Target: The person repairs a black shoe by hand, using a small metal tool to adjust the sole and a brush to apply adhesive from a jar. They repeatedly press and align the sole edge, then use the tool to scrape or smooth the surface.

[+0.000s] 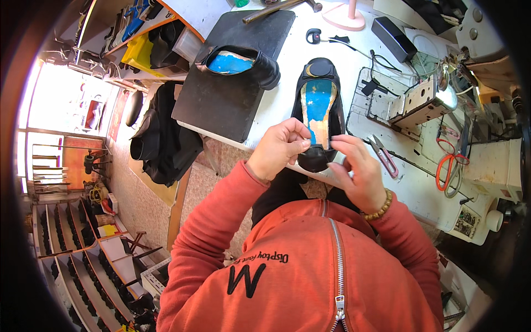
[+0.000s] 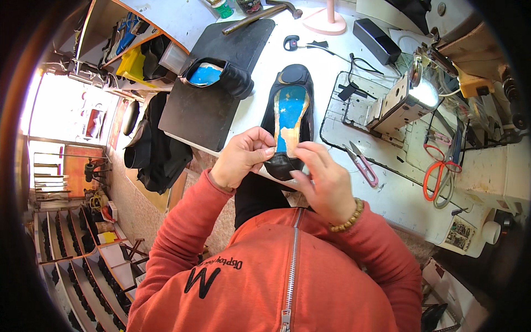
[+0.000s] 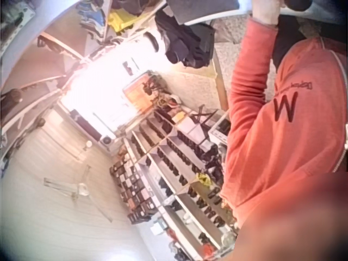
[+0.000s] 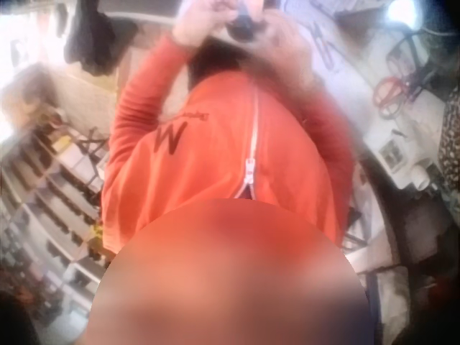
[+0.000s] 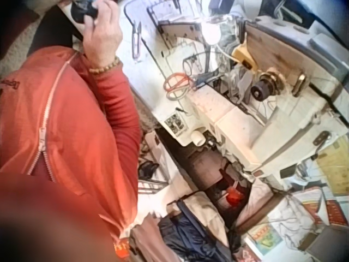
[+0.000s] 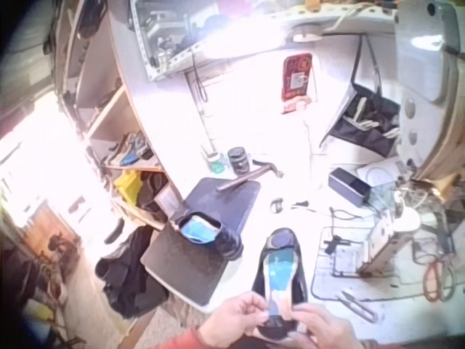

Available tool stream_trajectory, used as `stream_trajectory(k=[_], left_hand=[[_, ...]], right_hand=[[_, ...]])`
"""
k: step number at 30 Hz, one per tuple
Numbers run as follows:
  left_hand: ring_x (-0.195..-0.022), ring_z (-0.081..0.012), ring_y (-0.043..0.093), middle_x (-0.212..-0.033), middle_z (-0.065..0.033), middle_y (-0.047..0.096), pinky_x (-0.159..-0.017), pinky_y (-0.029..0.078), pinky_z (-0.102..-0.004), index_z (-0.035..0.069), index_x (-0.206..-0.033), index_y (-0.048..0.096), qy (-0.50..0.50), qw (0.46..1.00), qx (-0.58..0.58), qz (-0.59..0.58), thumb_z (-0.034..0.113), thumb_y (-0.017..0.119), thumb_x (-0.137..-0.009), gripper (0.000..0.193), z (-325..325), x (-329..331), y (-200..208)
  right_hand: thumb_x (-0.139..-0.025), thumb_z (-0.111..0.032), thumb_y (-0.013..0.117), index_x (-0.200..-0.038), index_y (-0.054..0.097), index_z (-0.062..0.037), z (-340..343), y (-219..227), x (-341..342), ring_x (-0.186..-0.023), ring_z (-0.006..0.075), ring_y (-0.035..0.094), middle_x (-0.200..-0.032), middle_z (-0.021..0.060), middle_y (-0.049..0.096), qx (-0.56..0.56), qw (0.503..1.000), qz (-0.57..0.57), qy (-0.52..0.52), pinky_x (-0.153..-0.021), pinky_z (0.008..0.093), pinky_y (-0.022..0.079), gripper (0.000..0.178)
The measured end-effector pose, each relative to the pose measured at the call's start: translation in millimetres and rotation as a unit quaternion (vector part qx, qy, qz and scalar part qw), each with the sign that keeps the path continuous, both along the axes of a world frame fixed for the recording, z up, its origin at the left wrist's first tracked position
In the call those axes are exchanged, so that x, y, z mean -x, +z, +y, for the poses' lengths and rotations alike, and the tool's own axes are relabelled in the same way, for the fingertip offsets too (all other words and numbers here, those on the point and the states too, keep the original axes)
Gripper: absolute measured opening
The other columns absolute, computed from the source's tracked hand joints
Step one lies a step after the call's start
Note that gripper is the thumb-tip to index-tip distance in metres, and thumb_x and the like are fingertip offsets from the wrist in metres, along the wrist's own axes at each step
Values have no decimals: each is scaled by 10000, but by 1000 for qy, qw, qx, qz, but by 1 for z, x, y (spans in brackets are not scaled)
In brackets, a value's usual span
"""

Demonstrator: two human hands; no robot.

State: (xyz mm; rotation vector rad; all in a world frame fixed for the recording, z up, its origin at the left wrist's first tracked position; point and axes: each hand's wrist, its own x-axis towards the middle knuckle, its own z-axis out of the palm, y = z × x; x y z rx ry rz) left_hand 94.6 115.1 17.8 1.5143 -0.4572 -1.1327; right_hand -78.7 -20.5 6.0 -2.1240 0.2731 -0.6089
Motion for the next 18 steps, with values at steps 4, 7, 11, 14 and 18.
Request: stream_trajectory(k=[4, 7, 11, 14, 18], left_hand=[[-575, -28, 488, -790, 28, 576, -506, 384, -163, 37, -1009, 597, -2, 1000, 20, 9, 46, 577, -937, 74, 4, 3, 5], [-601, -37, 527, -818, 17, 596, -534, 399, -171, 37, -1030, 596, 9, 1000, 15, 9, 76, 550, -957, 95, 10, 5, 7], [-696, -54, 569, -908, -8, 610, -605, 440, -191, 32, -1063, 581, 2, 999, 33, -12, 61, 549, -950, 122, 16, 8, 4], [-807, -61, 570, -1067, -45, 583, -673, 470, -209, 21, -1091, 559, 12, 993, 80, -85, -2, 569, -919, 174, 22, 21, 0], [-778, -78, 545, -1263, -99, 511, -665, 482, -228, 32, -1055, 568, 25, 958, 71, -276, -84, 642, -813, 278, 33, 42, -1]], right_hand=[[-799, -25, 671, -1073, 601, -17, 6, 3, -22, -803, 301, 641, -976, 139, 622, -36, 999, -6, 38, -687, 346, 522, 283], [-803, -13, 656, -1014, 602, -18, 5, 1, -26, -777, 305, 630, -884, 138, 604, -30, 998, -7, 46, -666, 351, 510, 218], [-803, 3, 649, -950, 597, -18, 5, -5, -22, -769, 298, 630, -875, 133, 597, -50, 998, 8, 45, -661, 345, 505, 157], [-800, 36, 658, -941, 581, -7, 9, -10, -21, -750, 219, 608, -879, 115, 584, -68, 996, -37, 51, -640, 297, 498, 167], [-805, 64, 631, -928, 586, -18, 15, -15, -19, -749, 261, 618, -934, 117, 593, -34, 993, -93, 61, -636, 314, 510, 155]])
